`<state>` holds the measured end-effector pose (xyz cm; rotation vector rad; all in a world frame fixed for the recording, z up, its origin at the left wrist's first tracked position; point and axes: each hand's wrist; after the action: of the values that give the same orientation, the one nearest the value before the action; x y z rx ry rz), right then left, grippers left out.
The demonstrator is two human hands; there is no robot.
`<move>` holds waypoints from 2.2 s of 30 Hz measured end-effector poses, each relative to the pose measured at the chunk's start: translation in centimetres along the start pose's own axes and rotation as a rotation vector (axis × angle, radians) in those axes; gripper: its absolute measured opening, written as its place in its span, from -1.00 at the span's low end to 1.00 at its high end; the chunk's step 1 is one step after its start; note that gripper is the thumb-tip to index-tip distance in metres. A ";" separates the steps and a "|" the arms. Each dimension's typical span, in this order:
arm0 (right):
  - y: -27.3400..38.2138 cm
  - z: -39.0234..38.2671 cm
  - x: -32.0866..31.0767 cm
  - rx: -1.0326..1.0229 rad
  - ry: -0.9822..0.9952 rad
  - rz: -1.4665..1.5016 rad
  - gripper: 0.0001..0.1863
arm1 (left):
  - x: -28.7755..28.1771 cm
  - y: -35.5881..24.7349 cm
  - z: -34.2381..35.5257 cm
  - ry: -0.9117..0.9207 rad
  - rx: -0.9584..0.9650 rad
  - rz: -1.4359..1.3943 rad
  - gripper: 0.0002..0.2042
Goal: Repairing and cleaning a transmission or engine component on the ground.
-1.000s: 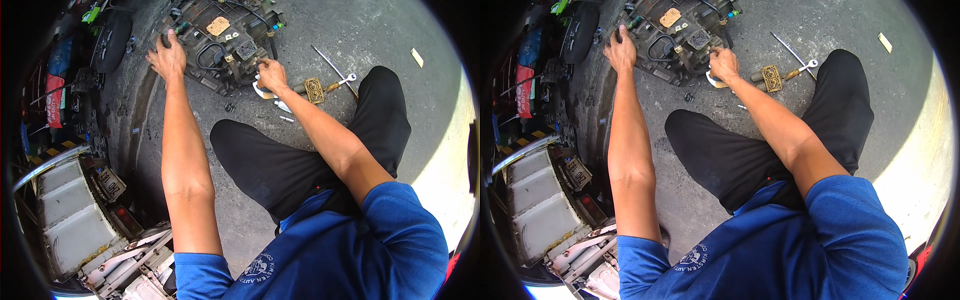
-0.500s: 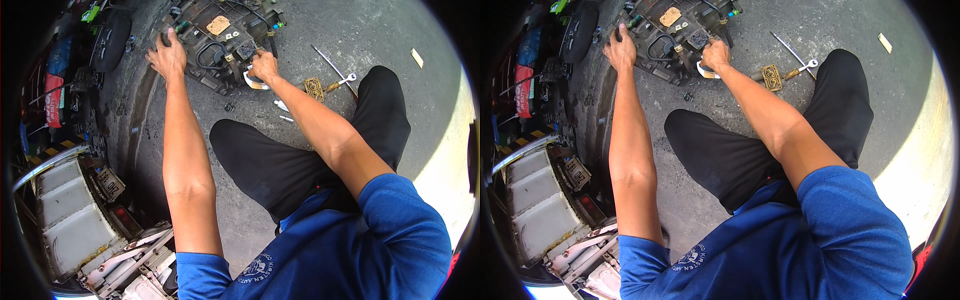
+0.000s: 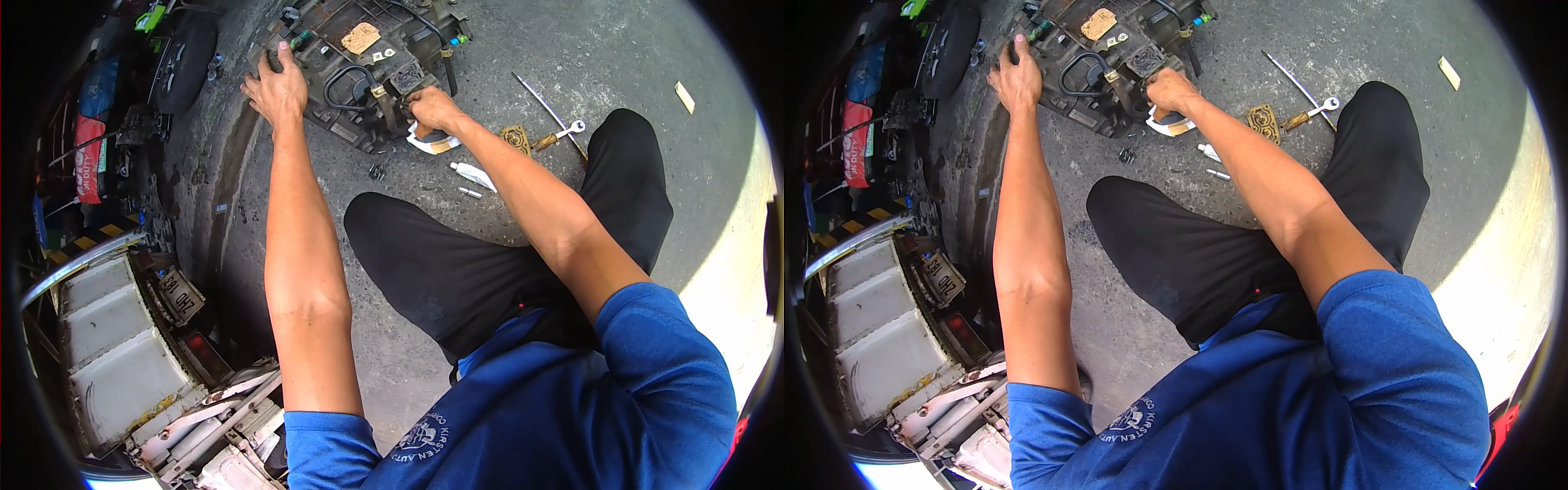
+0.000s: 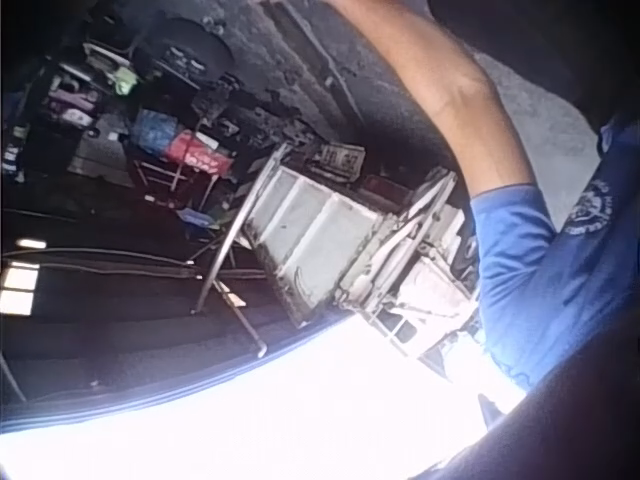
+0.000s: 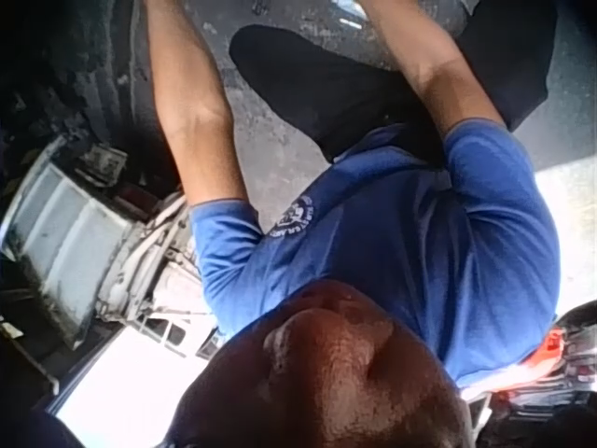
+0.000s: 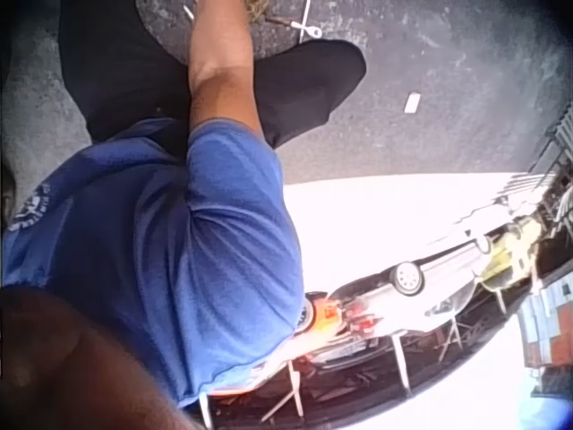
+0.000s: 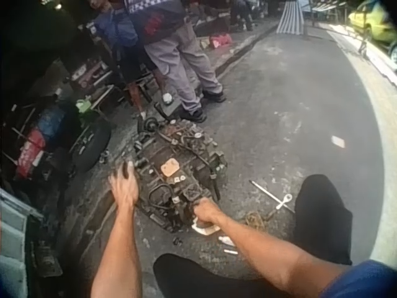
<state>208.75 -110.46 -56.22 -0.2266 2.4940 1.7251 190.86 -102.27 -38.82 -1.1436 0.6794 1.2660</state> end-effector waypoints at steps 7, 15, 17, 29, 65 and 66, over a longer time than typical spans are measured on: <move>-2.1 -0.7 0.1 0.053 -0.405 0.307 -0.52 | -0.3 -0.4 -0.1 0.045 -0.052 0.020 -0.26; -1.5 1.0 3.4 0.052 -0.542 0.511 -0.63 | 0.2 0.0 0.0 -0.009 -0.019 0.010 -0.27; -1.3 0.6 3.8 -0.008 -0.498 0.480 -0.63 | 0.3 0.1 0.0 -0.017 -0.025 0.017 -0.27; -1.6 0.1 2.3 0.088 -0.566 0.485 -0.59 | 0.1 0.0 -0.1 -0.029 -0.010 0.023 -0.27; -3.7 -14.2 -20.2 0.148 0.372 -0.773 -0.56 | 10.5 -7.5 -22.7 0.566 -0.630 -1.191 -0.62; -3.9 -14.3 -20.2 0.131 0.393 -0.778 -0.56 | 11.3 -7.2 -22.0 0.554 -0.723 -1.234 -0.65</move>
<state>229.33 -123.91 -51.41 -1.4133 2.2314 1.2572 204.40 -117.70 -54.34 -2.0646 -0.2202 0.0666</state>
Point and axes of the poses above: each hand's wrist, its own z-axis towards the middle knuckle, its own x-axis out of the palm, y = z × x, and after that the axes turned 8 degrees about z, right-handed
